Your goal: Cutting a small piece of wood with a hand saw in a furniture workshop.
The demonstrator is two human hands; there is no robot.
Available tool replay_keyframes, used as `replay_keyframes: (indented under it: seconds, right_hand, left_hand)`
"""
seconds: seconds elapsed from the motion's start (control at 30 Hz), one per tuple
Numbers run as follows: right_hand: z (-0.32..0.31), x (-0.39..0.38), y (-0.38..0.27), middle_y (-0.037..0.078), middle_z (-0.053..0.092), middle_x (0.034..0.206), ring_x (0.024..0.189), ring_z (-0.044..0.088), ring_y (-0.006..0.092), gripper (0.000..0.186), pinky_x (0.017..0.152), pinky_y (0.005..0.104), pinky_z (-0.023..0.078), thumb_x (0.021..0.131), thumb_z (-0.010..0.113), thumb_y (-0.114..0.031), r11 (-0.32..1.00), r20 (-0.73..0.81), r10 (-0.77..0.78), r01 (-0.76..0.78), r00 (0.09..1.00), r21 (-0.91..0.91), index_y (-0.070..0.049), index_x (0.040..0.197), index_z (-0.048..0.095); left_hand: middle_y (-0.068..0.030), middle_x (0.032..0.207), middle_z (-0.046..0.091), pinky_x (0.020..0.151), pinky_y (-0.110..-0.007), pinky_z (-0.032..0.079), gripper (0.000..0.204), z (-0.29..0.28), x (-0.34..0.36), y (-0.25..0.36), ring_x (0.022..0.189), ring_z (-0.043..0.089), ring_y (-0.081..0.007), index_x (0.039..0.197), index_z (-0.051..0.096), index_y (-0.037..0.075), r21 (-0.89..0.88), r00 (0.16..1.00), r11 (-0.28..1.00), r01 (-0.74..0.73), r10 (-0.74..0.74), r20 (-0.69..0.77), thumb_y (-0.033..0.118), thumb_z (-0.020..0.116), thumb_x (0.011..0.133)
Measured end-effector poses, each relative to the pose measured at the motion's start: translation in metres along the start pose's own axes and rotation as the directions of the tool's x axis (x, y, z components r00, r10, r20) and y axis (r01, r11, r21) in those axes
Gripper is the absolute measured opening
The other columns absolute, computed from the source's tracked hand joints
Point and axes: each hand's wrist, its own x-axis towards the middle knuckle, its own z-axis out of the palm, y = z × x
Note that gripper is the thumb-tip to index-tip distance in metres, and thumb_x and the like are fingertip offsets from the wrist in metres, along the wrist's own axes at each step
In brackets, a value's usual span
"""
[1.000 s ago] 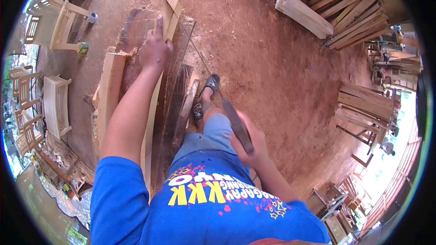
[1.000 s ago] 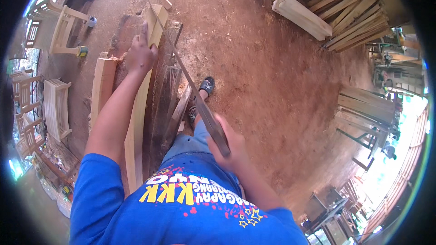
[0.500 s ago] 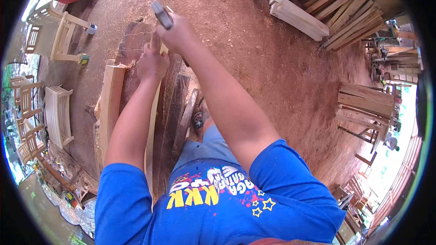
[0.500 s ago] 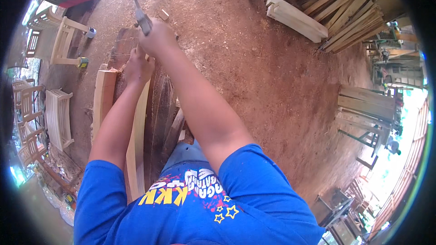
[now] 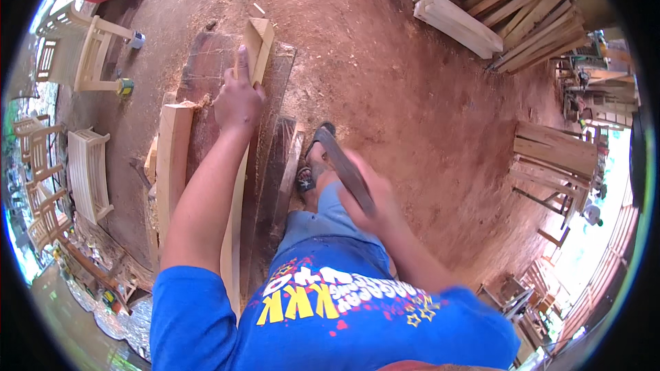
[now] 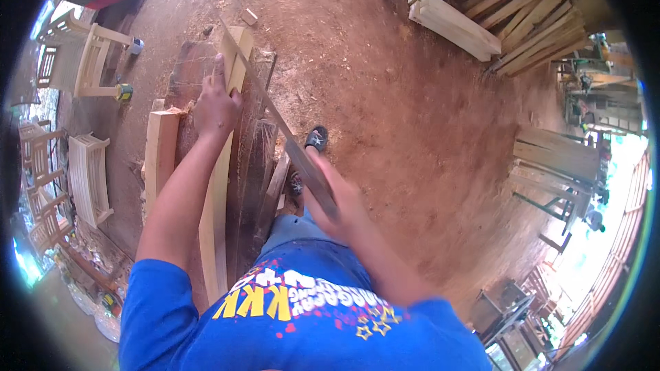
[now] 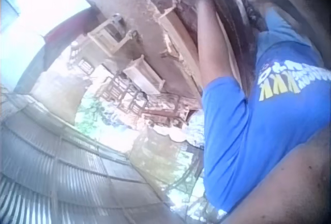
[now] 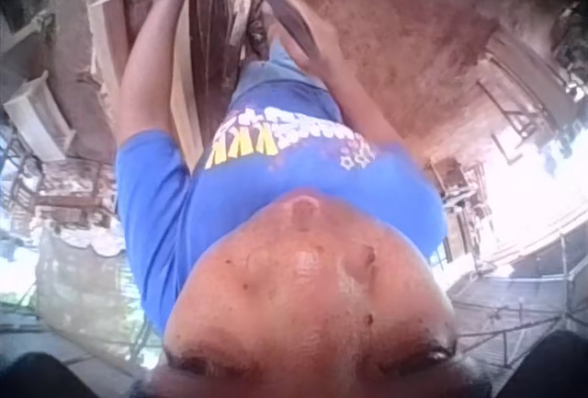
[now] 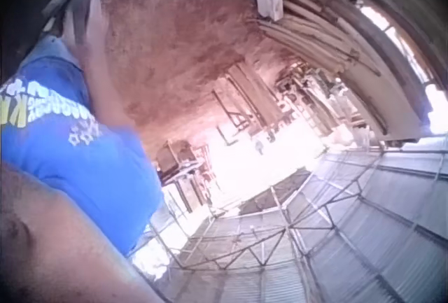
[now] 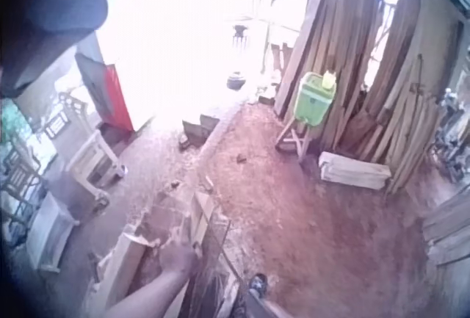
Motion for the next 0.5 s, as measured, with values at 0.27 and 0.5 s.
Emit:
replay_keyframes:
  seconds: [0.27, 0.5]
  right_hand:
    - [0.057, 0.209, -0.041, 0.026, 0.075, 0.102, 0.097, 0.074, 0.0454, 0.040, 0.086, 0.0519, 0.059, 0.097, 0.069, -0.031, 0.990, 0.056, 0.067, -0.059, 0.996, -0.126, -0.005, 0.127, 0.064]
    - [-0.003, -0.044, 0.010, 0.023, 0.077, 0.107, 0.098, 0.080, 0.0365, 0.067, 0.084, 0.0408, 0.061, 0.094, 0.077, -0.018, 0.996, -0.017, 0.025, -0.027, 1.000, -0.087, -0.002, 0.155, 0.052]
  left_hand:
    - [-0.0239, 0.141, 0.062, 0.083, -0.050, 0.067, 0.087, -0.001, 0.004, 0.003, 0.100, 0.078, -0.0389, 0.175, 0.017, 0.033, -0.030, 0.998, 0.999, -0.031, 0.029, -0.058, 0.030, 0.064, 0.102]
    - [-0.0246, 0.140, 0.063, 0.085, -0.053, 0.066, 0.088, -0.003, 0.008, -0.009, 0.103, 0.077, -0.0411, 0.175, 0.018, 0.033, -0.021, 1.000, 1.000, 0.006, -0.007, -0.016, 0.030, 0.065, 0.101]
